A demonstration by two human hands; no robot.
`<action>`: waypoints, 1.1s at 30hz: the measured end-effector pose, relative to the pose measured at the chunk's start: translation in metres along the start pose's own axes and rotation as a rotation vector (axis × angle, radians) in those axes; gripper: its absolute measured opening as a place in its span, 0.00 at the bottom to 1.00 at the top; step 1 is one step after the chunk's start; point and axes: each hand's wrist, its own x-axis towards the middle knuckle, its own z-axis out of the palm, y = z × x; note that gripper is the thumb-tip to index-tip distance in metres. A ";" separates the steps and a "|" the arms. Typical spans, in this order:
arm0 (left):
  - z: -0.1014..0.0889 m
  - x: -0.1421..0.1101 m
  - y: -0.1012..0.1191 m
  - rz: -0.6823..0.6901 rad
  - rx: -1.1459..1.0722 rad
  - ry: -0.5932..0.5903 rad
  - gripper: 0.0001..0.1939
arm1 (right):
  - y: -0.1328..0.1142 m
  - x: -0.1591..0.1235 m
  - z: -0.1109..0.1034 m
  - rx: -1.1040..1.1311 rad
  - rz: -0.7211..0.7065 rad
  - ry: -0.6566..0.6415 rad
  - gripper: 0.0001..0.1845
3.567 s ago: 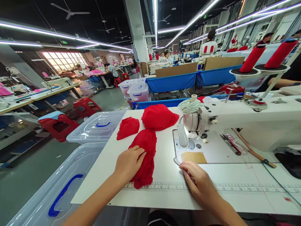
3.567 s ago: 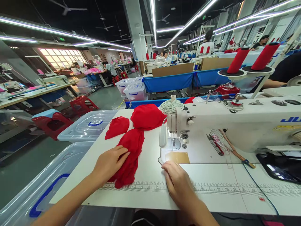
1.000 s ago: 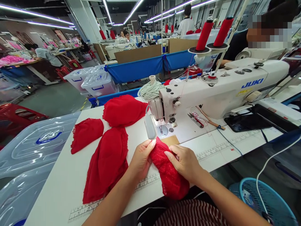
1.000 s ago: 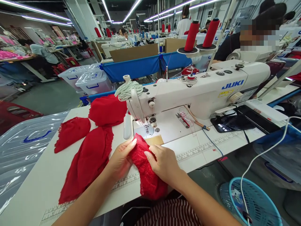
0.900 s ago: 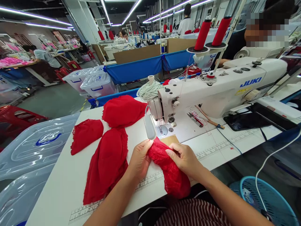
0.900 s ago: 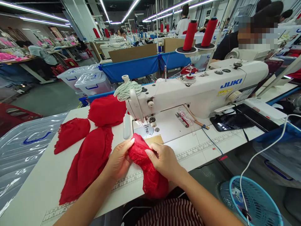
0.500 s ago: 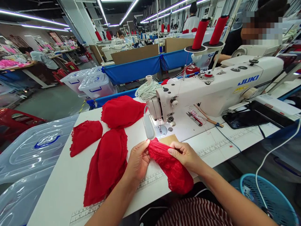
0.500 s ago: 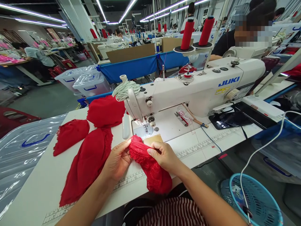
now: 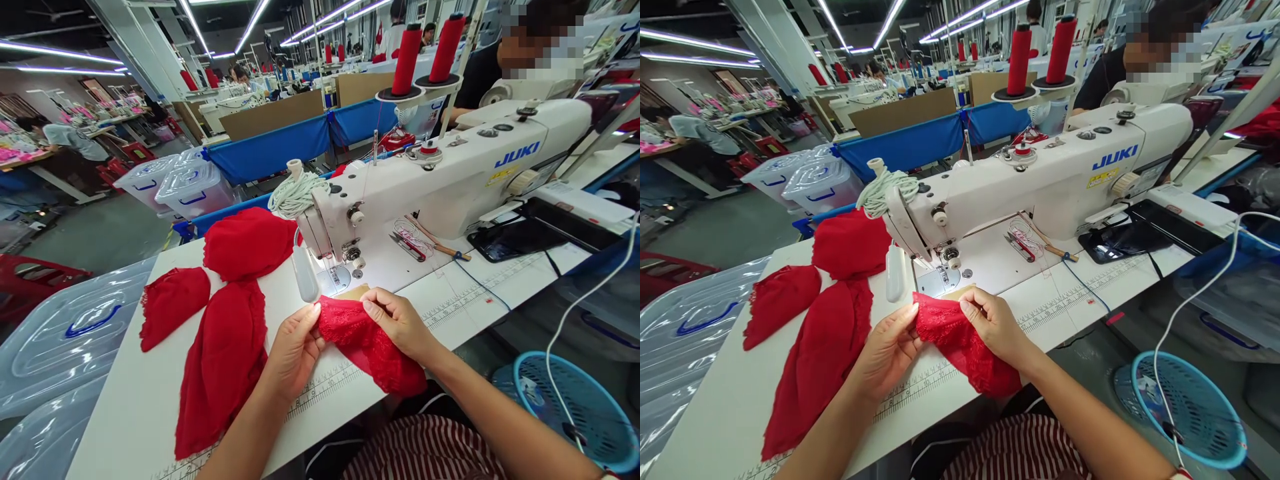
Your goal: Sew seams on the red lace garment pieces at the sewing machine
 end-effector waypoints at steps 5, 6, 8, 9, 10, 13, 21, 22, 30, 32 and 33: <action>0.006 -0.004 0.004 -0.035 0.045 -0.028 0.09 | -0.003 -0.001 0.000 0.007 -0.017 -0.006 0.13; 0.007 -0.005 0.004 -0.043 0.058 -0.040 0.10 | -0.003 -0.001 0.000 0.007 -0.010 -0.013 0.13; 0.008 -0.006 0.001 -0.067 0.056 -0.063 0.12 | -0.003 -0.002 0.003 0.017 0.008 -0.031 0.12; 0.009 -0.005 -0.001 -0.093 0.041 -0.070 0.12 | -0.002 -0.003 0.004 0.036 0.011 -0.044 0.11; 0.009 -0.005 -0.002 -0.122 0.016 -0.071 0.11 | -0.002 -0.003 0.006 0.061 0.010 -0.066 0.10; 0.007 -0.001 -0.002 -0.156 -0.145 0.022 0.06 | -0.002 -0.004 0.006 0.109 -0.006 -0.164 0.09; 0.006 0.004 0.008 -0.158 -0.393 0.257 0.12 | 0.005 -0.017 -0.018 -0.610 -0.032 -0.087 0.12; 0.007 0.003 0.006 -0.137 -0.376 0.243 0.11 | 0.008 -0.019 -0.019 -0.684 -0.047 -0.071 0.11; 0.002 -0.001 -0.003 -0.036 -0.175 0.126 0.07 | 0.002 -0.030 -0.011 -0.455 0.077 -0.030 0.10; 0.002 -0.003 -0.001 -0.036 -0.174 0.106 0.09 | -0.005 -0.031 -0.012 -0.078 0.258 -0.117 0.13; 0.002 -0.004 0.000 -0.036 -0.172 0.090 0.10 | -0.008 -0.032 -0.011 0.122 0.338 -0.162 0.15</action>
